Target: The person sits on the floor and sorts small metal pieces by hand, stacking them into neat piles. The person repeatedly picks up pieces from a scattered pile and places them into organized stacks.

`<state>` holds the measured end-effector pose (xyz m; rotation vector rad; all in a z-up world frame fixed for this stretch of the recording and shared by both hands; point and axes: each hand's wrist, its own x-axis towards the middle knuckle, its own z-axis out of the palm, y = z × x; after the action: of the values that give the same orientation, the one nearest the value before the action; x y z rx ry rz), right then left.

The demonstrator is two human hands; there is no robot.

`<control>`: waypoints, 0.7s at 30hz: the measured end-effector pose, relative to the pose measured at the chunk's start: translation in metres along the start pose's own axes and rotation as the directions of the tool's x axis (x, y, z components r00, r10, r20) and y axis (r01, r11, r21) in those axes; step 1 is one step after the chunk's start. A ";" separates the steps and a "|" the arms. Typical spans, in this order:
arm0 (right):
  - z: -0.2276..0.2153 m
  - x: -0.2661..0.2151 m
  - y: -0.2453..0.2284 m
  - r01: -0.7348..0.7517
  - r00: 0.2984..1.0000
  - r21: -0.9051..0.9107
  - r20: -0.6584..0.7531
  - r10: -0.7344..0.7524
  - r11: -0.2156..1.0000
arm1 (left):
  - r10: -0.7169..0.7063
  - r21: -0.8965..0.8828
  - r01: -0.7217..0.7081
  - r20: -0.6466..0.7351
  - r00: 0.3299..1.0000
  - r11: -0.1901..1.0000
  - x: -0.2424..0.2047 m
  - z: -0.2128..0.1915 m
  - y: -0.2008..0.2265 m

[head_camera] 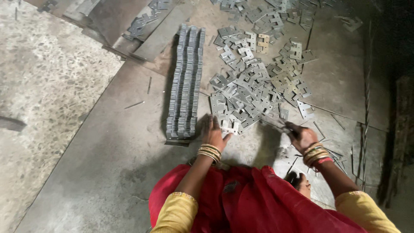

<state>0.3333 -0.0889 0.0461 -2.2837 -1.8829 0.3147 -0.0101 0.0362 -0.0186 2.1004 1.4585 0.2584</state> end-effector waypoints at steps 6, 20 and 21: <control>0.001 -0.005 -0.001 -0.117 0.946 -0.179 0.279 0.164 0.977 | 0.034 0.139 -0.047 0.095 0.995 0.989 -0.005 -0.009 0.001; -0.001 -0.066 0.074 -0.308 0.951 -0.170 -0.014 0.310 0.936 | 0.104 0.197 -0.225 0.487 0.867 0.954 -0.049 -0.010 0.061; -0.001 -0.062 0.069 -0.360 0.933 -0.096 -0.058 0.355 0.928 | 0.121 0.193 -0.233 0.462 0.879 0.953 -0.049 -0.014 0.061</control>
<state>0.3872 -0.1634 0.0324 -2.6815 -1.4874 0.2159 0.0136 -0.0188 0.0337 2.2945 1.0633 -0.3381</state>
